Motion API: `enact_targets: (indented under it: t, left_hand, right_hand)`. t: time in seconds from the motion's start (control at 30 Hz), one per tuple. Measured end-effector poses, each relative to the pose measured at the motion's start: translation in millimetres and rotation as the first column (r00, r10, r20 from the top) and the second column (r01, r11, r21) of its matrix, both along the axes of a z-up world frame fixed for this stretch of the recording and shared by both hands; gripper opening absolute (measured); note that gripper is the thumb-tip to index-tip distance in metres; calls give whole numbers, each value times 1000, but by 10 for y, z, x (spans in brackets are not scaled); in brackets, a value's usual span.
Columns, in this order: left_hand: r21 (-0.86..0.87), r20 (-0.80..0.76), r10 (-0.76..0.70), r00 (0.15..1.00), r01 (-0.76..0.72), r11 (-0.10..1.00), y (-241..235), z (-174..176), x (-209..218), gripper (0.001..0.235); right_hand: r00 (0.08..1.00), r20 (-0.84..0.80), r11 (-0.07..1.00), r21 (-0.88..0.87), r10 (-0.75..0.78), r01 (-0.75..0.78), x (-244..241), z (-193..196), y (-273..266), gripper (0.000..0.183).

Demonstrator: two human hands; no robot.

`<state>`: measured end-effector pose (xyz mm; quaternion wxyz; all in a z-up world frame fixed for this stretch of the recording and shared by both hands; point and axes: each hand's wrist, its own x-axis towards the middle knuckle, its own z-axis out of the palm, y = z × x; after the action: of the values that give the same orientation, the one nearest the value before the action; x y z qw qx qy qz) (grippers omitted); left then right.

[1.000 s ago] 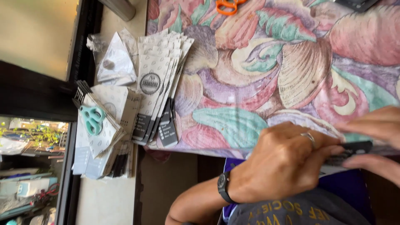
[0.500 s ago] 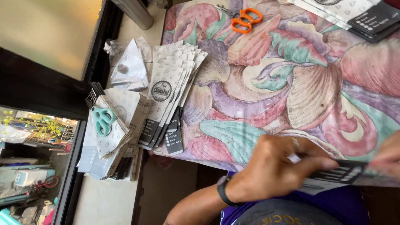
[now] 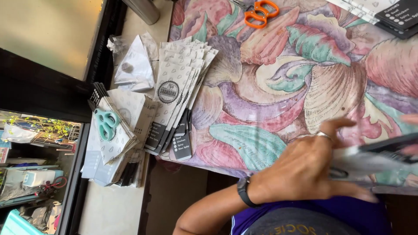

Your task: Applying glue to the edges of paper shawarma wrappers and folding them to create bags.

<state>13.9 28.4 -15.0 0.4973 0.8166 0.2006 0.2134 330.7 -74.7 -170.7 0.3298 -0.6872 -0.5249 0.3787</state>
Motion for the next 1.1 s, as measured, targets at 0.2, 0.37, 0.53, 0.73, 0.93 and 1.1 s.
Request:
enact_targets:
  t: [0.2,0.37,0.53,0.73,0.93,1.1]
  left_hand:
    - [399,18,158,987,-152,904,517,-37,-502,37]
    - [184,99,355,929,-368,911,672,-275,-598,31]
    - [-126,327,431,841,-413,902,765,-817,-523,66]
    - [-51,401,383,832,-397,916,637,-719,-512,55]
    - [-191,374,421,826,-375,907,742,-939,-530,69]
    - [-58,330,427,842,-434,899,748,-1065,-471,58]
  right_hand:
    - [998,-49,991,127,-33,39,-33,36,192,33]
    - [993,-92,969,230,-72,92,-287,79,199,13]
    - [998,-65,919,394,4,22,-782,526,286,74]
    - [989,147,850,520,15,-90,-810,440,266,30]
    - [975,219,841,533,-30,-94,-806,459,271,24]
    - [983,178,849,525,-42,-59,-792,483,299,35]
